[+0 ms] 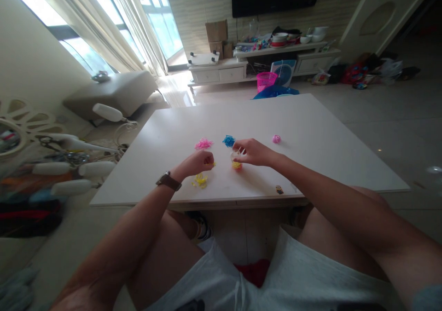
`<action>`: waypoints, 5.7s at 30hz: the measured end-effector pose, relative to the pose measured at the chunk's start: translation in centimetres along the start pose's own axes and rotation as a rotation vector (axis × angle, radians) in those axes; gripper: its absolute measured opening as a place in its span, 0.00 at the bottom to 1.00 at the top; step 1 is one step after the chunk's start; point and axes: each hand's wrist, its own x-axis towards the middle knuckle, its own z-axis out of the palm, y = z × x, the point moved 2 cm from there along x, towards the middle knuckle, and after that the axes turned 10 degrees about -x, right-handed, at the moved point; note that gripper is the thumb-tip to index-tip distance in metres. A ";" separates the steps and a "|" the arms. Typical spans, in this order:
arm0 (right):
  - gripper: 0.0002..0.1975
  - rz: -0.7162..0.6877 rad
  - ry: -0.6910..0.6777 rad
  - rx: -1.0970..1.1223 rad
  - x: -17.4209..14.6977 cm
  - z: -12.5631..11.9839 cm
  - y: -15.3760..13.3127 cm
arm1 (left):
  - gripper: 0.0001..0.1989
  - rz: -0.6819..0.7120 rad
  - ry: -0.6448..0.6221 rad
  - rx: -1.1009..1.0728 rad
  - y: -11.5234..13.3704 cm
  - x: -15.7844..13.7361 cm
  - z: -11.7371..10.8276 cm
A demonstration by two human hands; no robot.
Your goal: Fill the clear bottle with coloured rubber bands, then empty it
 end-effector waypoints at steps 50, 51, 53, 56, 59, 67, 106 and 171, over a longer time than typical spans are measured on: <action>0.14 0.001 0.059 -0.005 0.2 2.5 -2.1 | 0.06 0.376 0.239 0.107 5.7 0.3 0.0; 0.14 0.001 0.059 -0.004 0.2 2.6 -2.1 | 0.04 0.353 0.253 0.109 5.7 0.3 -0.1; 0.14 -0.002 0.057 -0.002 0.2 2.6 -2.1 | 0.04 0.334 0.274 0.109 5.6 0.3 0.0; 0.13 -0.003 0.055 -0.005 0.1 2.6 -2.1 | 0.06 0.390 0.271 0.094 5.5 0.4 0.2; 0.12 -0.001 0.057 -0.008 0.1 2.7 -2.0 | 0.08 0.457 0.249 0.052 5.6 0.5 0.4; 0.13 0.003 0.067 -0.002 0.2 2.5 -1.8 | 0.09 0.369 0.306 0.037 6.0 0.3 -0.2; 0.12 0.077 0.048 0.002 0.1 1.1 -1.7 | 0.08 0.356 0.294 -0.057 5.7 1.1 0.8; 0.13 0.029 0.052 -0.012 -0.1 2.1 -1.9 | 0.05 0.077 0.140 -0.054 2.8 -0.4 -1.0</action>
